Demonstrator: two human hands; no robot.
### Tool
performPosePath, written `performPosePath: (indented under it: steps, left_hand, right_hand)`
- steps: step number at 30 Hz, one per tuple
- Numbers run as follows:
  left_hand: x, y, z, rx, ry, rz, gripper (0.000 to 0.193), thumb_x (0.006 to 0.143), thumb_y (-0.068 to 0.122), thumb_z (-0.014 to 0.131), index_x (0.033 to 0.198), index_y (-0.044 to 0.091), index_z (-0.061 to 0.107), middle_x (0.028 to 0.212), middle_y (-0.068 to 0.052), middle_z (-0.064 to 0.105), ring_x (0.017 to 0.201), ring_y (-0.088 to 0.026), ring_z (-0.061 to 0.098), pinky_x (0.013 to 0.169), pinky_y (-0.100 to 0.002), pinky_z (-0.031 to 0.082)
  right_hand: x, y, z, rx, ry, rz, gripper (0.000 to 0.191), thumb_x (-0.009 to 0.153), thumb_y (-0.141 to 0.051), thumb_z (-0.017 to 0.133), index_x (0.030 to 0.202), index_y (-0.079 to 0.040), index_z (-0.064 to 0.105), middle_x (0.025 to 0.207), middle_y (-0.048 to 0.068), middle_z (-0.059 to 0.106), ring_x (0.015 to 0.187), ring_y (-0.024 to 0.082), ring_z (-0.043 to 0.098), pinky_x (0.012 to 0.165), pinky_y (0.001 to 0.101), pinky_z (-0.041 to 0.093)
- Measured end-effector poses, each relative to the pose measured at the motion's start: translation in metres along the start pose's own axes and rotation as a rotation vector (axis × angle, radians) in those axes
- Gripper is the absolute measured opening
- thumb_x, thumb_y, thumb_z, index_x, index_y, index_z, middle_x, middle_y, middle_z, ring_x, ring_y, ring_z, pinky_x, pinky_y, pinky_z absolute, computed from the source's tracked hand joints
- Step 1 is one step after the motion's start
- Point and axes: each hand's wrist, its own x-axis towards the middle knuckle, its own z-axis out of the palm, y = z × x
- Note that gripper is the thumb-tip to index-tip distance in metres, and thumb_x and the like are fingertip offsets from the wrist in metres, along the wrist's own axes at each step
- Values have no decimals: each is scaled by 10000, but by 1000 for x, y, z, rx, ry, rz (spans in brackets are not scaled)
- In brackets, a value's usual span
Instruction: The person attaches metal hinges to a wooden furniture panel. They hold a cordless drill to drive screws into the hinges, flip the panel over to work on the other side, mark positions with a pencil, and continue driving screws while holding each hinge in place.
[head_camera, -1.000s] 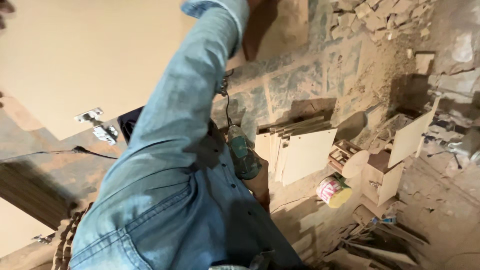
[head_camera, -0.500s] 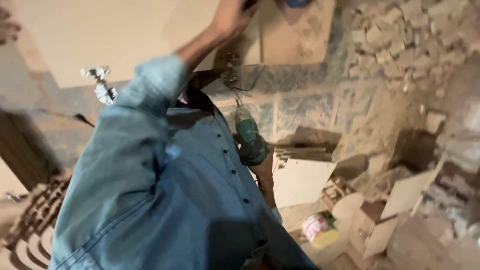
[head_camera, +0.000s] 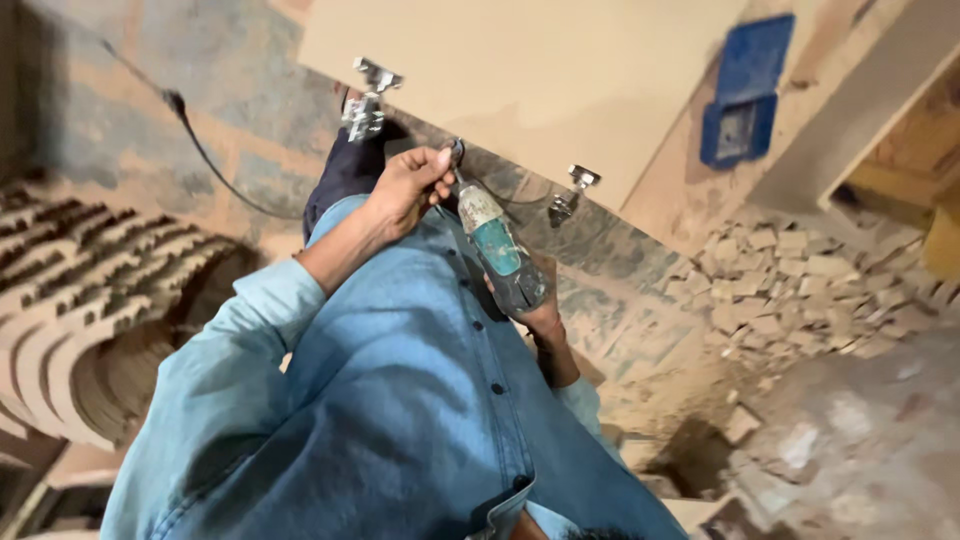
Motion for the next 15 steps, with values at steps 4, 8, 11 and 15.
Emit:
performPosePath:
  steps: [4,8,11,15]
  left_hand:
    - [1,31,-32,-55,65,50,220,1004,220,714,864,58,663,760,-31,695,598,-91,631,517,-228,475]
    - [6,61,-54,-106,94,51,210,989,216,728,858,70,653,728,-20,679,569,-89,625,493,-226,477]
    - [9,89,-69,-129,-8,31,195,993,229,713,870,89,655,727,-17,684,555,-86,620,475,-214,463]
    - [13,122,-89,-91,-75,-57,246,1018,241,707,835,103,618,707,2,667,526,-75,591,424,-207,411]
  right_hand:
    - [34,-21,27,-191,-91,90,288,774,-132,852,997,-15,711,888,99,754,781,203,731,690,331,563]
    - [61,-43,47,-117,-188,52,280,884,-148,802,1131,-38,728,1014,95,778,915,210,752,794,338,586]
    - [86,-61,54,-237,-166,114,408,780,-287,836,1084,-50,702,943,74,762,833,197,742,769,353,567]
    - [110,-79,66,-744,-88,-341,601,722,-370,808,1194,-20,679,1103,157,719,1007,336,649,923,443,437]
